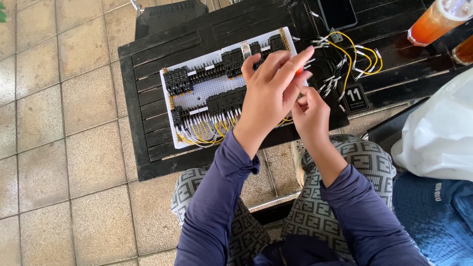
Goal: The person uses a screwdriver to tighten screws on a breadboard while inserting jumper wires into the board. They adjust the board's position on their lap and continue securing components throughout the video.
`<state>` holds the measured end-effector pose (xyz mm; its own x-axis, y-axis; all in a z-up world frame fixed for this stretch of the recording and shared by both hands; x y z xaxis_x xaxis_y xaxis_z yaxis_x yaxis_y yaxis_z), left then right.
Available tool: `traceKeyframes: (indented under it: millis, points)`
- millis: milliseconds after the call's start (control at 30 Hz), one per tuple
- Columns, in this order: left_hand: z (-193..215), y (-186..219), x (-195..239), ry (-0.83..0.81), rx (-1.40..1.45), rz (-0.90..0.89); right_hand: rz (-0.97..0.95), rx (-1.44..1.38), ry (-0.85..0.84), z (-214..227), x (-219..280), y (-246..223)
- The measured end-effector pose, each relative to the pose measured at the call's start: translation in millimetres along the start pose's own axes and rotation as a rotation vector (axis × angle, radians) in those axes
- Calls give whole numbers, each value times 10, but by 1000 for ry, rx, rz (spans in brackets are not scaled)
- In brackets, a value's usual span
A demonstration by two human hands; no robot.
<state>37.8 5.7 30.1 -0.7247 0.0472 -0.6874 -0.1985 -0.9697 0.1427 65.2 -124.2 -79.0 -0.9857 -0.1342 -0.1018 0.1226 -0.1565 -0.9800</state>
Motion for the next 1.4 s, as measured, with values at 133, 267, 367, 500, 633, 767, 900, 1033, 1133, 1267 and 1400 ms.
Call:
traceKeyframes:
  millis: [133,267,367,500,633,767,900,1033,1133,1267,1400]
  points:
    - [20,-7,19,-142,222,-16,23,-8,-24,0,12,-41]
    - [71,54,-15,-97,69,-23,66,-22,-6,-2,13,-37]
    - [89,63,2,-12,58,-57,22,-19,1,3,13,-63]
    - [92,86,21,-135,159,-132,3,-37,-8,18,16,-65]
    - [170,116,-22,-117,30,-65,-1,73,-20,19,-9,-42]
    - [103,116,1,-39,135,-124,0,68,-7,27,5,-57]
    - [24,58,61,-183,171,-135,-1,75,-16,22,8,-81]
    - [-43,75,74,-88,14,-14,-9,145,-42,12,-1,-48]
    - [-40,77,77,47,54,-59,-6,35,-32,16,20,-68]
    - [-102,77,100,-67,201,-64,39,41,-50,20,12,-52]
    - [-56,122,80,-152,72,-61,-19,112,-71,25,5,-74]
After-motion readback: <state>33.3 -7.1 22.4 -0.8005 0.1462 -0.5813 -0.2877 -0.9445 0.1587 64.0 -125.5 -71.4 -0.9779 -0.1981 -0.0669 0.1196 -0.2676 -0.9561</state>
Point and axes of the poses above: each hand's wrist, its own x-axis away from the middle knuckle, its own z-axis out of the back of the hand, y = z × x, the point moved 5 cm from there along -x, towards the middle knuckle, and after that the axes turned 15 degrees about -x, right-handed, at the moved point
